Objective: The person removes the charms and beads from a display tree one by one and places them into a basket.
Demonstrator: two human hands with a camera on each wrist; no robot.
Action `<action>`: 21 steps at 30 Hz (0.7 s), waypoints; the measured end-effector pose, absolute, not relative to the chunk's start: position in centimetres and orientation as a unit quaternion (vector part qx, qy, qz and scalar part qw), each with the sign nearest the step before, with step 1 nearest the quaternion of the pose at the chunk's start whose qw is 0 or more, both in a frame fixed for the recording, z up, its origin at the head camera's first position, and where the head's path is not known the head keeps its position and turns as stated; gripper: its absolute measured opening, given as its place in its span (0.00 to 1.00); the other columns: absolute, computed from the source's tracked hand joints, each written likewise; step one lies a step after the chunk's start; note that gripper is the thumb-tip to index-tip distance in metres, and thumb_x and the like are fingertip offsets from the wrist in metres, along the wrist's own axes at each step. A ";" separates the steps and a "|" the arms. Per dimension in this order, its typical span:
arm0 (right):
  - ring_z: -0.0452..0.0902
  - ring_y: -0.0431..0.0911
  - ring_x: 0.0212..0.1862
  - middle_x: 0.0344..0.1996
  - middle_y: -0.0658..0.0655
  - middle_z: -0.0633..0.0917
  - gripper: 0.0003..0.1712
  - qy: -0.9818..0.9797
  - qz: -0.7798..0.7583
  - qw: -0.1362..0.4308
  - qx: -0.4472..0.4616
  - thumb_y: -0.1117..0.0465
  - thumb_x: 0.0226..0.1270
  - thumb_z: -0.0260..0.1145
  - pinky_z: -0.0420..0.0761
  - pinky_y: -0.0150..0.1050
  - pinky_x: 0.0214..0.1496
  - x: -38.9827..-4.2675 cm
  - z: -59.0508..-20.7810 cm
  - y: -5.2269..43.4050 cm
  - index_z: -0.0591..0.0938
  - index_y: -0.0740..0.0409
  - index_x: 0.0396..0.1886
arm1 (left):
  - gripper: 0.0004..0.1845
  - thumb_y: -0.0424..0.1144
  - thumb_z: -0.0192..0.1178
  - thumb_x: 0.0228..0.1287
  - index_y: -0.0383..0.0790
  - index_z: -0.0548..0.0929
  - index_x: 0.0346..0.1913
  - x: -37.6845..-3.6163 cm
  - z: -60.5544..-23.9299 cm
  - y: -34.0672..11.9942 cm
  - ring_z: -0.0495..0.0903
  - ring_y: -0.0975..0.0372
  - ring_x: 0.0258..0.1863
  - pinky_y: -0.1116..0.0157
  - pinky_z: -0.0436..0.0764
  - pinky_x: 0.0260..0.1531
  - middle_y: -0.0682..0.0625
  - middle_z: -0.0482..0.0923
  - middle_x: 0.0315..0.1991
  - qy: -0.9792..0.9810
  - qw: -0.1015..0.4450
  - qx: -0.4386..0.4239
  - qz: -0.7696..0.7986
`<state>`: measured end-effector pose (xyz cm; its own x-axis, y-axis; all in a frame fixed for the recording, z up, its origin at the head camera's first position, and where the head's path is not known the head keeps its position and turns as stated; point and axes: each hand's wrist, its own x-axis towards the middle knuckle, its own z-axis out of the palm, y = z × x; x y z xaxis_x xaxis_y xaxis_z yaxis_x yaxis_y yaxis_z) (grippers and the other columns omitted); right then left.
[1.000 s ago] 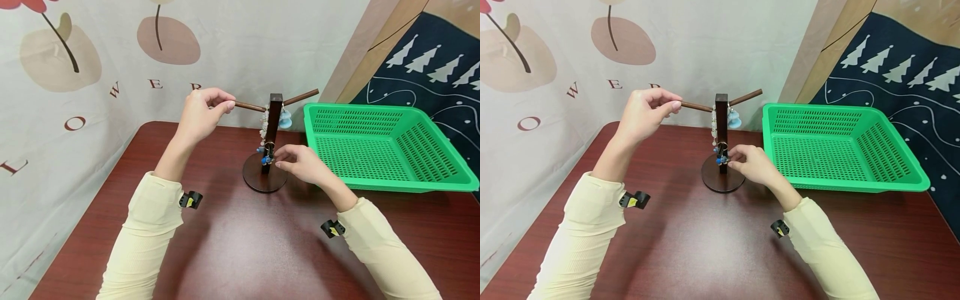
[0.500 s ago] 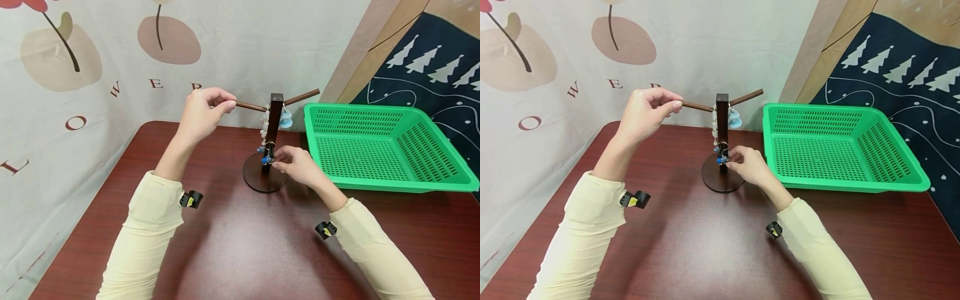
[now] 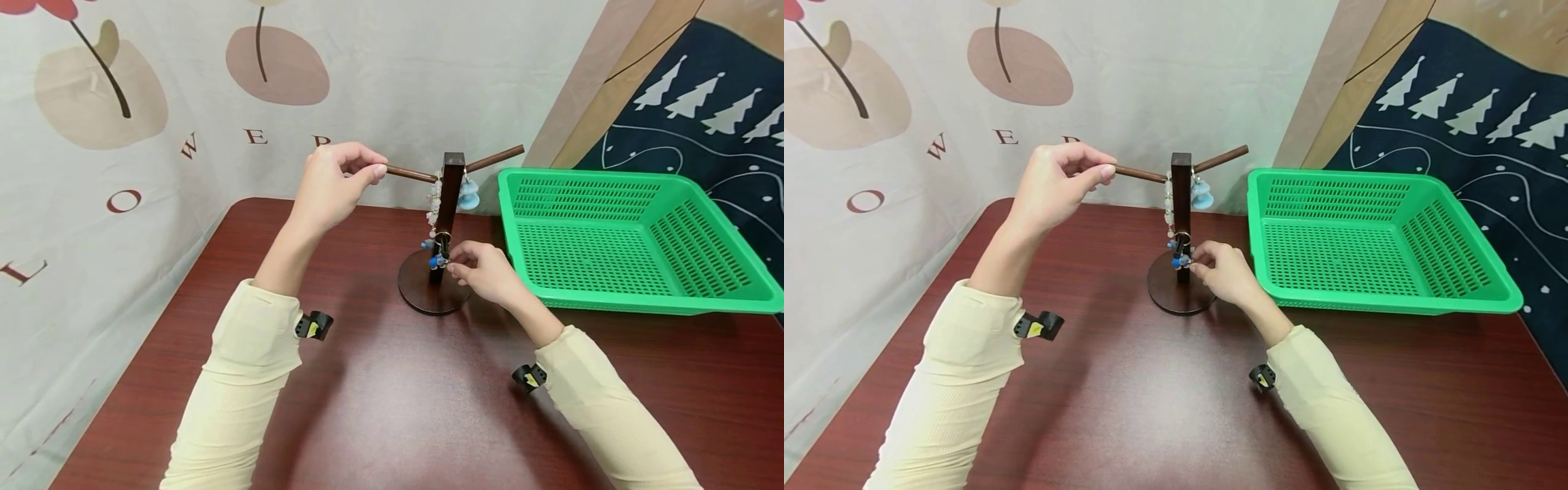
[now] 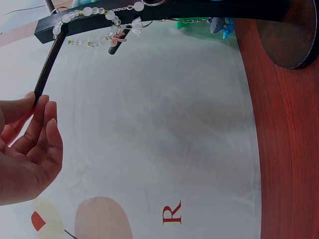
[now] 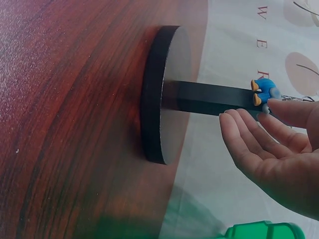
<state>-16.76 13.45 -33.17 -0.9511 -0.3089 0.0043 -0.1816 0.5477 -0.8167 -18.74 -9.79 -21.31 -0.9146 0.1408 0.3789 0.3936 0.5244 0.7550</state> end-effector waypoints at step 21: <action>0.79 0.54 0.29 0.27 0.64 0.83 0.03 0.873 -0.450 0.050 -0.180 0.70 0.63 0.59 0.78 0.36 0.30 -16.9 -33.6 13.2 0.77 0.67 0.32 | 0.06 0.34 0.60 0.60 0.37 0.85 0.36 -18.6 -21.3 -9.7 0.73 0.61 0.25 0.70 0.64 0.24 0.48 0.80 0.26 -0.860 0.135 -0.154 -0.466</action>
<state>-16.92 13.17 -33.57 -0.9303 -0.3593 0.0743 -0.2688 0.5295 -0.8046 -18.64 -9.74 -21.30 -0.9158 0.1399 0.3765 0.3918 0.5173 0.7609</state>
